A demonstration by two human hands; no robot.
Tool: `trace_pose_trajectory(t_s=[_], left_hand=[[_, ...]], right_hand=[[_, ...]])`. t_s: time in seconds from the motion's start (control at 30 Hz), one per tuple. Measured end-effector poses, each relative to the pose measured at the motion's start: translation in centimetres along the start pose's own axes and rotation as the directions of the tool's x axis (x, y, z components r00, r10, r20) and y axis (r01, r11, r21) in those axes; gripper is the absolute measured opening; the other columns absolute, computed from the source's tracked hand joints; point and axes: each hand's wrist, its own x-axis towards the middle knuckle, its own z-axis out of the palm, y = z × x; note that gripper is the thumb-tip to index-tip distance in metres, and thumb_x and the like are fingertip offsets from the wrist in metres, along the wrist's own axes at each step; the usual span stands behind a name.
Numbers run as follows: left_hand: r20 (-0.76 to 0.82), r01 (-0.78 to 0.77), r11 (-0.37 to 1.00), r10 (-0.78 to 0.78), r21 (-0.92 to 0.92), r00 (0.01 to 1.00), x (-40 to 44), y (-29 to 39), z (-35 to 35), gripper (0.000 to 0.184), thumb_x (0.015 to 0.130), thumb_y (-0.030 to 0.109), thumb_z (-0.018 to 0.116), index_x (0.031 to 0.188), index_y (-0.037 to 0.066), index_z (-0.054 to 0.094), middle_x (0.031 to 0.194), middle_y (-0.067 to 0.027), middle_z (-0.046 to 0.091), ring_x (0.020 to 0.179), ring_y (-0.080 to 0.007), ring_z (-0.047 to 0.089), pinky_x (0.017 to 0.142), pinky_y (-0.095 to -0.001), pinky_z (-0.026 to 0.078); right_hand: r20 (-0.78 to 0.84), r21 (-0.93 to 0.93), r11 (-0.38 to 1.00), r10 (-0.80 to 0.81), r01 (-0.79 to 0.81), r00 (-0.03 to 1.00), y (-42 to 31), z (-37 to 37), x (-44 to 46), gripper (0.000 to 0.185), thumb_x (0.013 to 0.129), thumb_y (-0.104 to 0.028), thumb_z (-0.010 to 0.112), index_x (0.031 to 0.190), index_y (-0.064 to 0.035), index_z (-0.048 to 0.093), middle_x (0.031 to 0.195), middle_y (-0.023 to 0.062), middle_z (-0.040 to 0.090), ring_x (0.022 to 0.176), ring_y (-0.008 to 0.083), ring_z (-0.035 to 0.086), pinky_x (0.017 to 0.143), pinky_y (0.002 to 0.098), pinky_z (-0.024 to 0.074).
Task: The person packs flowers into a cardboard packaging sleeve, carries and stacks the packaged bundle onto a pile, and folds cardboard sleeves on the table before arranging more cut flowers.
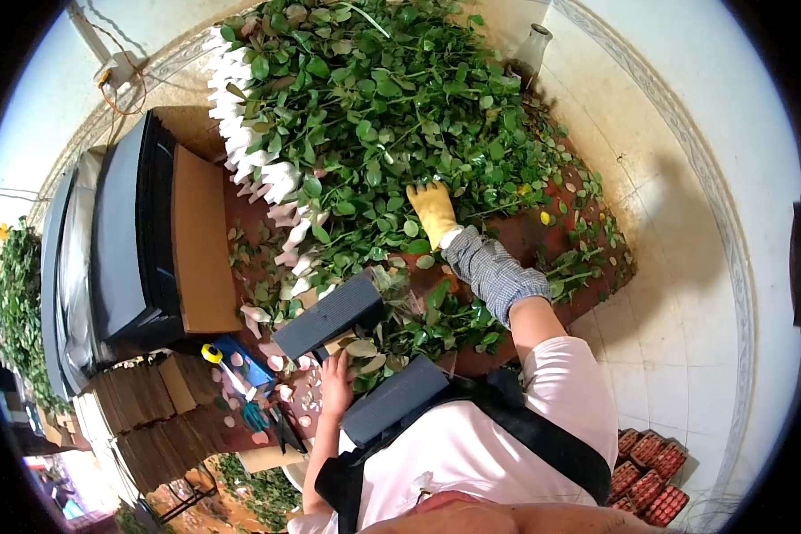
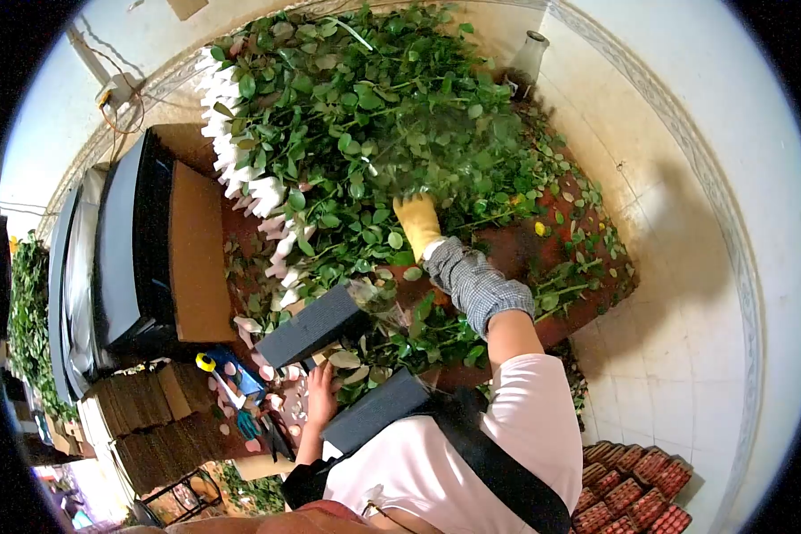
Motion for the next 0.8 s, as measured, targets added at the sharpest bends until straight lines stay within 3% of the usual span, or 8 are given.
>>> trace_pose_trajectory(t_s=[0.13,0.2,0.27,0.4,0.47,0.53,0.73,0.8], left_hand=[[-0.022,-0.035,0.999,0.036,0.01,0.999,-0.1,-0.5,0.3,0.064,0.072,-0.005,0.062,0.134,0.001,0.049,0.127,-0.0183,0.054,0.113,-0.0398,0.05,0.096,-0.0465,0.042],[-0.019,-0.02,1.0,0.02,0.005,1.0,-0.2,-0.7,0.4,0.063,0.071,-0.005,0.063,0.133,0.001,0.05,0.128,-0.0183,0.054,0.113,-0.0396,0.05,0.096,-0.0464,0.042],[-0.025,-0.015,1.0,0.015,0.012,1.0,-0.2,-0.6,0.5,0.062,0.071,-0.004,0.064,0.132,0.0,0.051,0.127,-0.0182,0.054,0.114,-0.039,0.05,0.096,-0.0463,0.042],[-0.029,-0.024,0.998,0.025,0.055,0.999,-0.3,-0.7,0.5,0.065,0.072,-0.001,0.066,0.135,0.001,0.049,0.13,-0.0161,0.053,0.115,-0.0376,0.05,0.097,-0.0462,0.041],[-0.014,-0.004,0.999,0.004,0.043,1.0,-0.2,-0.5,0.4,0.066,0.072,0.0,0.067,0.136,0.003,0.049,0.13,-0.0147,0.054,0.115,-0.0363,0.051,0.098,-0.0466,0.04],[-0.021,0.02,0.998,-0.018,0.056,1.0,-0.3,-0.4,0.5,0.067,0.073,0.002,0.068,0.137,0.004,0.049,0.13,-0.0138,0.054,0.115,-0.0354,0.051,0.098,-0.0473,0.039],[-0.063,0.017,1.0,-0.016,0.021,0.998,-0.4,-0.6,0.7,0.065,0.074,0.003,0.066,0.137,0.006,0.05,0.129,-0.0134,0.054,0.117,-0.0333,0.051,0.099,-0.0456,0.039],[-0.048,0.022,1.0,-0.022,0.008,0.999,-0.5,-0.8,0.7,0.067,0.073,0.003,0.066,0.137,0.007,0.049,0.128,-0.0124,0.054,0.116,-0.0335,0.05,0.099,-0.0462,0.038]], right_hand=[[0.029,0.195,0.979,-0.058,0.051,0.998,2.6,-1.2,1.1,0.04,0.087,-0.018,0.06,0.127,-0.0171,0.059,0.107,0.0034,0.068,0.105,0.0244,0.062,0.098,0.0398,0.0429],[-0.37,0.279,0.957,0.029,0.081,0.929,3.6,-7.1,0.5,0.055,0.075,-0.012,0.071,0.129,-0.0151,0.058,0.12,0.0095,0.065,0.117,0.0278,0.058,0.11,0.0433,0.0354],[-0.484,0.17,0.985,0.054,0.033,0.873,4.7,-10.8,1.0,0.065,0.072,-0.009,0.071,0.134,-0.0152,0.054,0.129,0.0105,0.061,0.124,0.0268,0.054,0.115,0.0443,0.0302],[0.211,0.25,0.965,0.019,-0.072,0.977,5.6,-11.8,2.2,0.067,0.077,-0.014,0.076,0.139,-0.0204,0.051,0.15,0.0028,0.046,0.14,0.0242,0.039,0.121,0.0441,0.0201],[-0.254,0.547,0.837,0.166,0.0,0.953,5.7,-11.7,1.7,0.05,0.09,-0.009,0.06,0.137,-0.0244,0.055,0.148,0.0039,0.048,0.141,0.0236,0.039,0.12,0.0455,0.0192],[-0.402,0.34,0.94,0.166,-0.021,0.9,6.4,-16.0,1.8,0.042,0.091,-0.01,0.059,0.13,-0.0227,0.062,0.141,0.0067,0.055,0.137,0.0244,0.044,0.12,0.0436,0.0211],[-0.561,0.127,0.989,0.009,0.075,0.828,8.5,-22.7,-1.6,0.031,0.088,-0.013,0.057,0.116,-0.0154,0.07,0.128,0.0098,0.065,0.121,0.0254,0.059,0.108,0.0416,0.0408],[-0.554,0.47,0.814,-0.029,0.341,0.832,9.7,-24.7,-3.9,0.032,0.097,-0.027,0.048,0.116,-0.0115,0.069,0.125,0.013,0.066,0.114,0.0284,0.063,0.104,0.0446,0.0447]])
